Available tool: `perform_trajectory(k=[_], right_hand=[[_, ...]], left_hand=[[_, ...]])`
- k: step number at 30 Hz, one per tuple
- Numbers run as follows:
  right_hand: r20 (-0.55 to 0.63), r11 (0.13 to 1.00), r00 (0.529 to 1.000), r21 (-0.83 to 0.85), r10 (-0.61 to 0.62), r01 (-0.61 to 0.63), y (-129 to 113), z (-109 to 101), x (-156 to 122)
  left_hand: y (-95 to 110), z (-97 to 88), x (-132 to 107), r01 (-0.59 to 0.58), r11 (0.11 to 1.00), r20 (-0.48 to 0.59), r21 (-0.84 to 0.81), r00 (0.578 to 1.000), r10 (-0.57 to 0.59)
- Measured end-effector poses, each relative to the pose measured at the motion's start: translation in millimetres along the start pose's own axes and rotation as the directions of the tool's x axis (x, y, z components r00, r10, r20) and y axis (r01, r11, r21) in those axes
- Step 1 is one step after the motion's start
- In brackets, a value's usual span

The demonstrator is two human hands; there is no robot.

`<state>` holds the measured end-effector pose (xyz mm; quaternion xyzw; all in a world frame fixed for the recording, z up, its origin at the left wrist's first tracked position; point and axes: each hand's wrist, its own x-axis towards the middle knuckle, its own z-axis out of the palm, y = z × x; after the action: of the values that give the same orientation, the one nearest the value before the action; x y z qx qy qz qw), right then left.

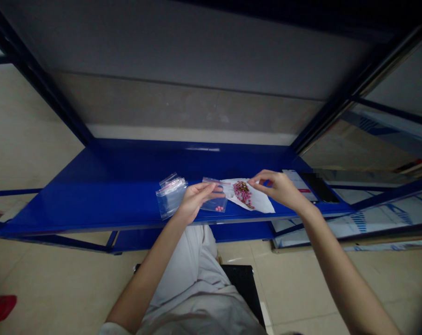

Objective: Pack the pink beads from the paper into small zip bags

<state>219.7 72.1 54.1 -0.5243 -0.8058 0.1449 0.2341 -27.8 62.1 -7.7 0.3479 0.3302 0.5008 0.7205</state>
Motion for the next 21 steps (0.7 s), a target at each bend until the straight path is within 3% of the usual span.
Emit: perform_trajectory(k=[3,7,11,21], right_hand=[[0.105,0.991,0.991,-0.113,0.088,-0.076,38.6,16.0,-26.9],[0.177,0.993,0.978,-0.049,0.112,-0.105,66.0,28.6,-52.0],[0.153,0.995,0.986,0.056,0.07,-0.079,73.4,33.9,-57.9],[0.189,0.989,0.979,0.111,0.072,-0.094,78.7,49.1,-51.2]], left_hand=[[-1.1,-0.6,2.6,-0.026,1.0,-0.06,-0.018,0.998,0.025],[-3.8,-0.8,5.9,-0.045,0.998,-0.083,-0.042,0.996,0.041],[-8.7,-0.5,6.5,-0.037,0.997,-0.099,-0.069,0.995,0.03],[-13.2,10.2,3.7,0.001,0.997,-0.088,-0.072,0.996,-0.008]])
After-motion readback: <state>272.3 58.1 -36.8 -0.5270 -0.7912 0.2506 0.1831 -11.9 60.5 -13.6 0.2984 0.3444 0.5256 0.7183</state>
